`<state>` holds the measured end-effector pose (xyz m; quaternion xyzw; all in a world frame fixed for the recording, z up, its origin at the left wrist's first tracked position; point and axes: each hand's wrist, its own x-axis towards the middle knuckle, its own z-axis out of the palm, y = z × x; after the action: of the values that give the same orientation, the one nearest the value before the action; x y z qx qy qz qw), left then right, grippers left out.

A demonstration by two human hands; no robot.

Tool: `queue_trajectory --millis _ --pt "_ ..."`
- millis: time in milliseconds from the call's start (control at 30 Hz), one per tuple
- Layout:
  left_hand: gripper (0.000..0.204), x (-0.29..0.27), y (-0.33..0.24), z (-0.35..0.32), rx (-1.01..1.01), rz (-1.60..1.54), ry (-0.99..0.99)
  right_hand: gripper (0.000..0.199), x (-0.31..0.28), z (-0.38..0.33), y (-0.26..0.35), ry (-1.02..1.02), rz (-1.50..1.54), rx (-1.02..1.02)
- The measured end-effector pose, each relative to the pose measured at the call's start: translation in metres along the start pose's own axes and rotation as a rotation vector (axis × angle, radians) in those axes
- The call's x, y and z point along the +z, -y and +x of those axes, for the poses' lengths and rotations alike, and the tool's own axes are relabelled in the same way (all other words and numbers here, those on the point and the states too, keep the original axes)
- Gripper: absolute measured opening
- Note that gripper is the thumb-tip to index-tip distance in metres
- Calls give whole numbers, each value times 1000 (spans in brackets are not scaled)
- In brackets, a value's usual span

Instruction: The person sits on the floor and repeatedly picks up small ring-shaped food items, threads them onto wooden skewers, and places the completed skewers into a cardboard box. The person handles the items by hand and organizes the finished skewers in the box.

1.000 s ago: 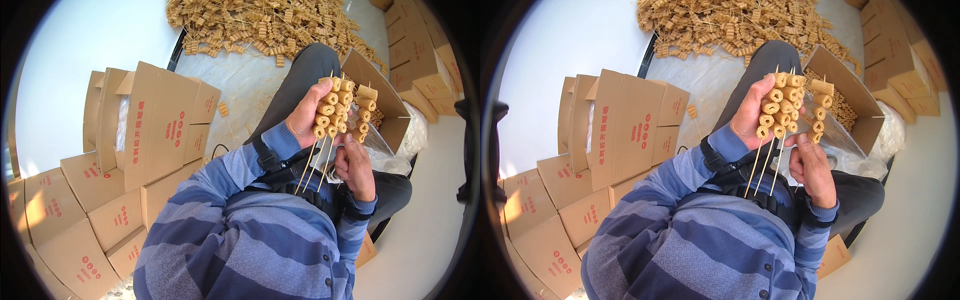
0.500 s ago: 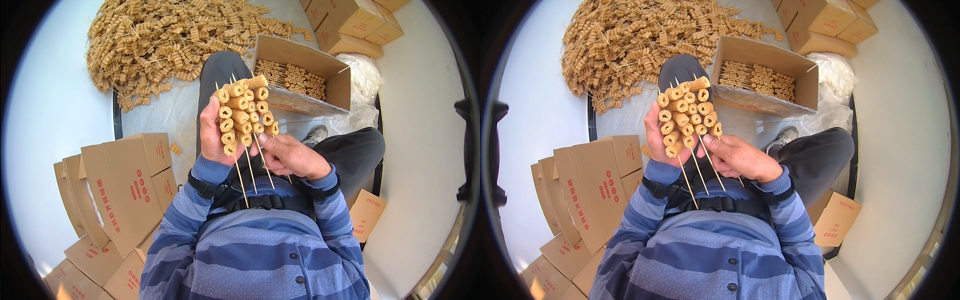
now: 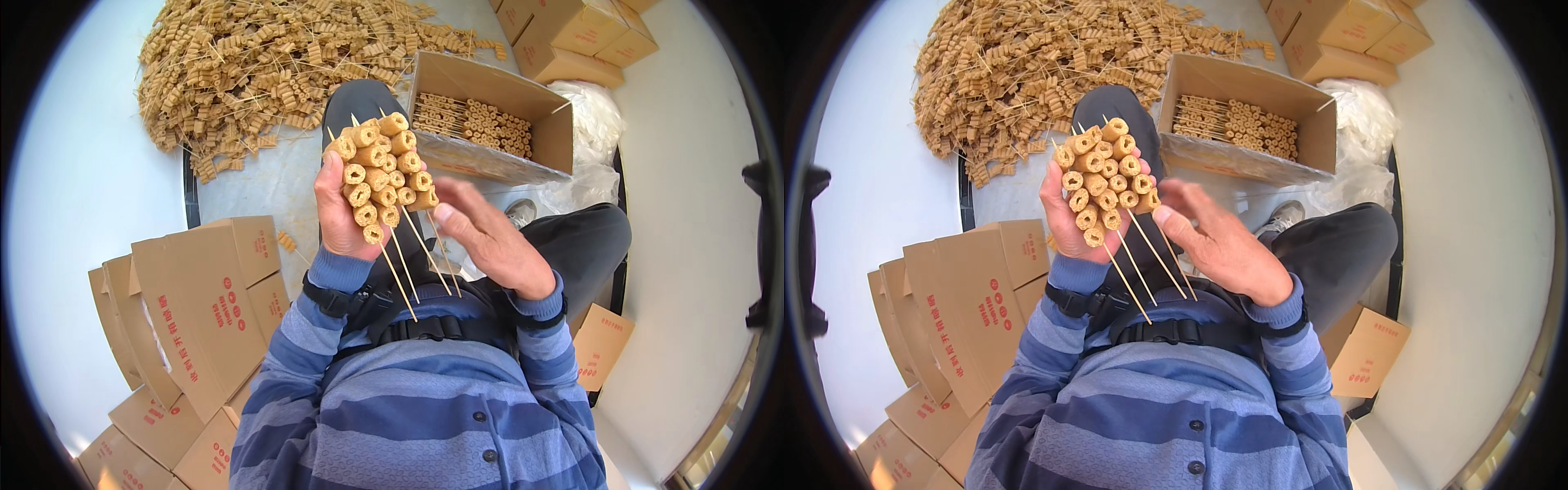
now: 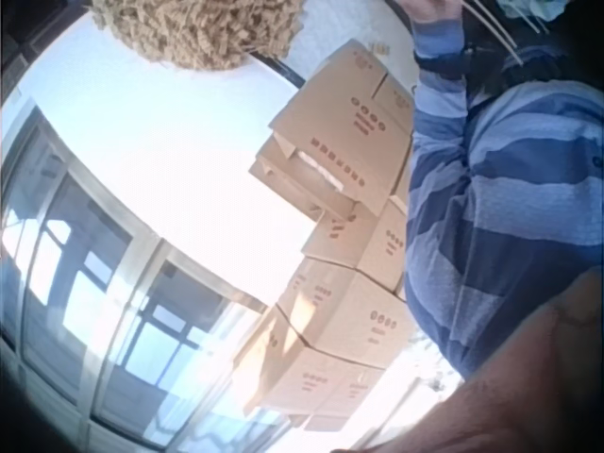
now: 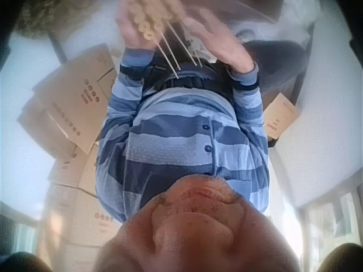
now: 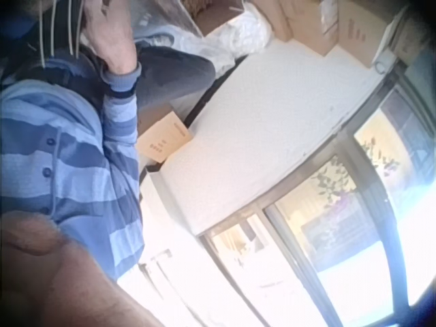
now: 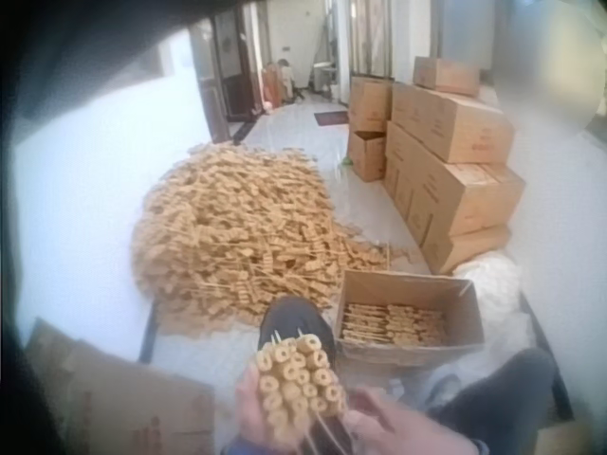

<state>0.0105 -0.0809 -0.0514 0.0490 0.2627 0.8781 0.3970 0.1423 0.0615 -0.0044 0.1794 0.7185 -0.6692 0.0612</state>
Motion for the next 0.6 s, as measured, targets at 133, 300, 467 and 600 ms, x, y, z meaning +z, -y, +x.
queue_trajectory --millis 133,300,467,600 --pt "80 8 0 3 0 22 66 89 4 4 19 -339 -423 -358" --pt "74 19 7 -6 10 114 55 96 46 28 25 -369 -536 -480" --pt "69 17 5 -2 70 184 30 91 52 37 13 -374 -525 -434" --pt "71 15 12 4 87 211 9 90 50 39 10 -373 -417 -379"
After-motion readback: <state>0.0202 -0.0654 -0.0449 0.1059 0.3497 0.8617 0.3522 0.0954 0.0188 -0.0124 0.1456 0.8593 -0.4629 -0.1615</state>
